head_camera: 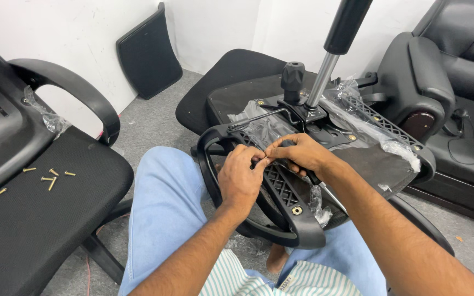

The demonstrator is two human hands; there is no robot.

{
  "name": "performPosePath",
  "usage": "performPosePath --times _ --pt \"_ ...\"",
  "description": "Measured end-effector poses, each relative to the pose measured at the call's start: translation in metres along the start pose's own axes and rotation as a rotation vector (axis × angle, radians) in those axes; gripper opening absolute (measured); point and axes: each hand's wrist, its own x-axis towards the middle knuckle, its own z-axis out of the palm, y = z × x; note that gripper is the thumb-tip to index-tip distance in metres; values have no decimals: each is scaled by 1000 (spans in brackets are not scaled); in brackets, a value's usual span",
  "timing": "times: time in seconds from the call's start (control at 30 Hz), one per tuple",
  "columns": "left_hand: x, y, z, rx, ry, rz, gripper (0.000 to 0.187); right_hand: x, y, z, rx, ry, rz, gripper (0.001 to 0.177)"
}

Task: The person uses a screwdriver to tighten screws on the underside of a black office chair base, securing the armrests to the seat frame. The person repositions the chair to access different screw locations and continues tightening.

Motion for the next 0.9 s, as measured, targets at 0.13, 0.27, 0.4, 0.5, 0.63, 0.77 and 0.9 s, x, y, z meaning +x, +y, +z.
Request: performPosePath --times 0.13,0.27,0.4,0.5,0.63,0.77,0.9 --pt "2 -4 -4 -87 -23 -98 14 -2 2 4 -103 43 -69 41" --pt "4 -13 -13 -59 3 -152 16 -10 5 18 -414 174 -280 76" --pt "11 -40 -35 20 80 -262 18 -16 0 25 -536 159 -257 97" --pt "21 -77 -67 122 211 -274 21 -19 -3 28 -552 176 -259 93" --pt "21 -140 -136 436 369 -184 17 -19 -1 30 -547 179 -222 92" --pt "11 -195 -193 692 401 -294 13 -16 0 30 -571 164 -264 93" --pt "3 -242 -231 761 329 -521 15 -16 0 30 -565 153 -219 93"
